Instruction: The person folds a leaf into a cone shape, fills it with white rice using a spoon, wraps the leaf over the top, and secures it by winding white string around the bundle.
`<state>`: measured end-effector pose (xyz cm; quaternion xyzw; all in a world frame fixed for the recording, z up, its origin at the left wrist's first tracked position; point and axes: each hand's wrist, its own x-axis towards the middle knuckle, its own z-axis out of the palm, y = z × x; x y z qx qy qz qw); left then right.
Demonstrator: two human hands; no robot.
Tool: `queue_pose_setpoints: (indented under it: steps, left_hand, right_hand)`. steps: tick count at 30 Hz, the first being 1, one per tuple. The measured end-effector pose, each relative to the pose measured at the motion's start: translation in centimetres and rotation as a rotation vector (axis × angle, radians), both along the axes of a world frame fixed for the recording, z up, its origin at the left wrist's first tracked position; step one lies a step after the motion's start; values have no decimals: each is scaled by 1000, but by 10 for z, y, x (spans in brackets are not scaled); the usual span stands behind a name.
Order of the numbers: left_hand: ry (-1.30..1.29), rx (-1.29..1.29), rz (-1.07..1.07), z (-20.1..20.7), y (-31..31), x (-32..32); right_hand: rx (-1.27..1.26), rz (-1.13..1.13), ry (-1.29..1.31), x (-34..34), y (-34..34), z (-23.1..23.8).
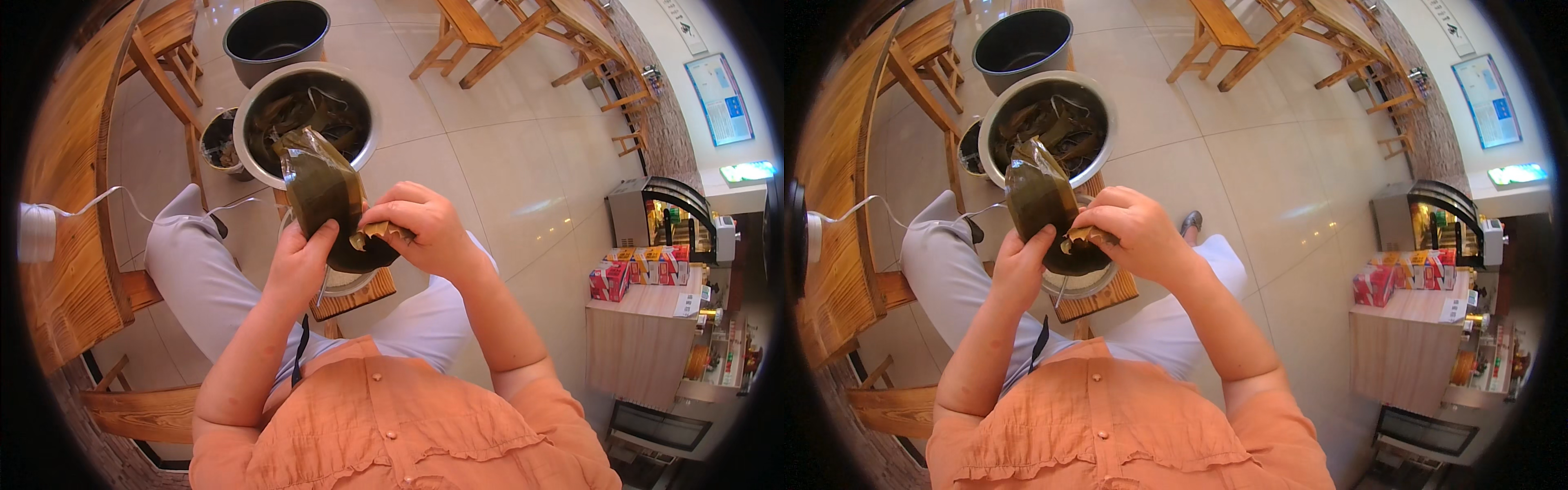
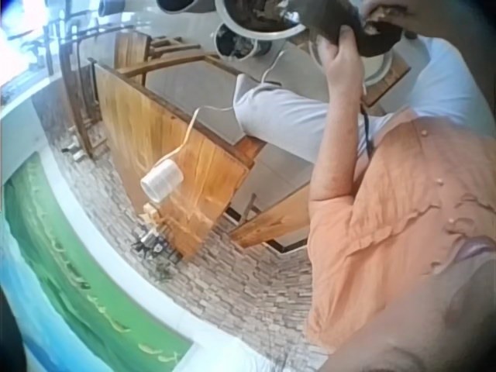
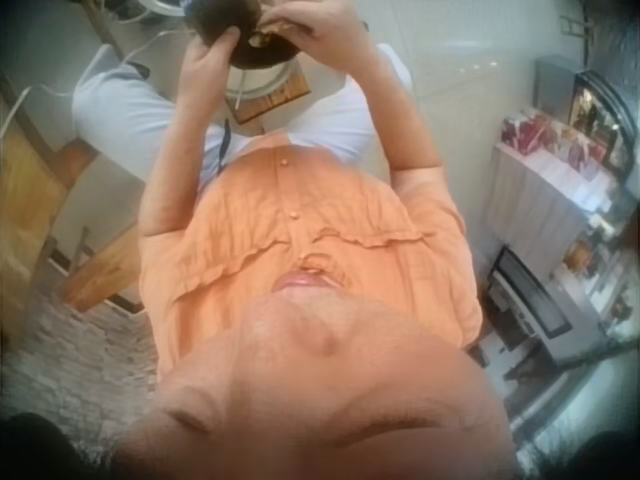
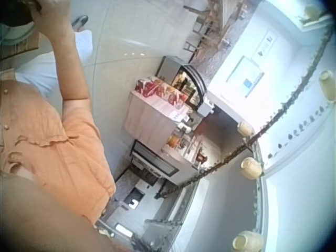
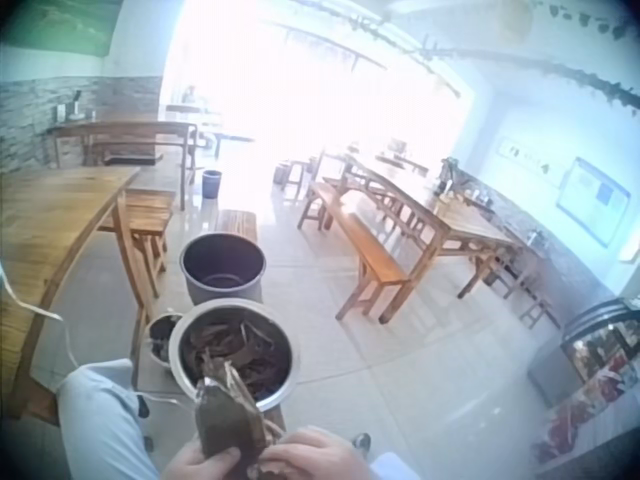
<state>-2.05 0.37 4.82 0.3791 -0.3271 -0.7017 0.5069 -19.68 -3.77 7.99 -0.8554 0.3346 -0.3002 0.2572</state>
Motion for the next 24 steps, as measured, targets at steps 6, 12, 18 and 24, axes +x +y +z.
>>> queue_pose_setpoints:
  steps: [6,12,18,24]
  left_hand:
    - [-41,19,-18,4,1,3]
    - [-109,33,13,-4,5,2]
    - [-114,-11,0,-9,5,2]
    - [-116,-4,-24,-12,5,4]
  right_hand:
    - [7,6,-20,2,-1,1]
    - [16,-5,-30,2,-1,0]
    - [22,-8,-37,3,-1,0]
    - [3,-21,-85,4,-1,-6]
